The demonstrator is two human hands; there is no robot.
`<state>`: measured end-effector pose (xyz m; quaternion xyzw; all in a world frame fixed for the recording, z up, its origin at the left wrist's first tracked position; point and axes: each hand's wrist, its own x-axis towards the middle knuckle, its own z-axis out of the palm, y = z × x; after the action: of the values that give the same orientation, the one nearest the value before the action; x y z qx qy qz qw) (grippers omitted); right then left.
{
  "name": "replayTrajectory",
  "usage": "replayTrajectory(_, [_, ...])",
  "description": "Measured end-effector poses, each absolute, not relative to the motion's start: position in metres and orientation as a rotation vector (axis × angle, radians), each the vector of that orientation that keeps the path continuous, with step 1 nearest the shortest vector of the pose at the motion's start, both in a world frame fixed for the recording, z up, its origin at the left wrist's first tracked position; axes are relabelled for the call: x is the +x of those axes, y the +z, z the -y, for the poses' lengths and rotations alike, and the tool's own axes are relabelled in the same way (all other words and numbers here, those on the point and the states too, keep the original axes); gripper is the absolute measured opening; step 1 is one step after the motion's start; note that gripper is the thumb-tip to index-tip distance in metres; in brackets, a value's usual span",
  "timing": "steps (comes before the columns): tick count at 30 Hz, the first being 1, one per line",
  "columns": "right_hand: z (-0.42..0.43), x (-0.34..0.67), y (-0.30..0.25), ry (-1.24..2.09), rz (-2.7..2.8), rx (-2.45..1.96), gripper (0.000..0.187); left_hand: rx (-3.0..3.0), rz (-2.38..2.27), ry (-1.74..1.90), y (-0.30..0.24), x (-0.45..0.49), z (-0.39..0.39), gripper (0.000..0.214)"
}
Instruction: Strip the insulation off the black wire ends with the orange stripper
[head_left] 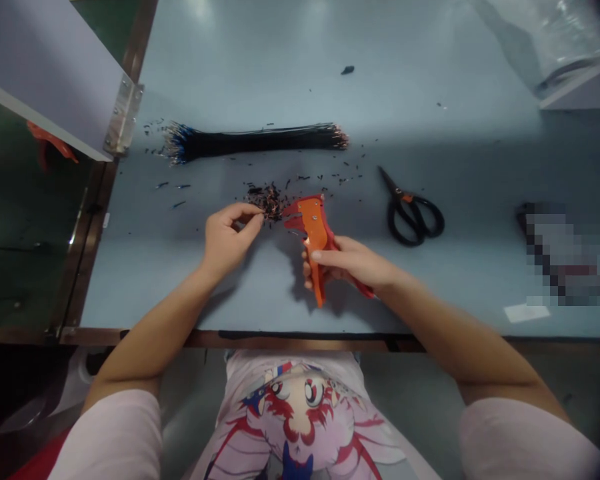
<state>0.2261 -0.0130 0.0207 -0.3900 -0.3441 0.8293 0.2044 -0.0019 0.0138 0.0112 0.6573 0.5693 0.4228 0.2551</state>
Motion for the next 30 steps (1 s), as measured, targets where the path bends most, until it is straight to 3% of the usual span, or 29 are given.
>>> replayTrajectory(17, [0.016, 0.226, 0.017, 2.236, 1.04, -1.047, 0.028, 1.944, -1.551, 1.314, 0.021, 0.002, -0.006, 0.004])
replayTrajectory(30, [0.024, 0.219, 0.023, 2.296, 1.028, -0.915, 0.031, 1.958, -1.474, 1.241, 0.02, 0.011, 0.003, 0.005])
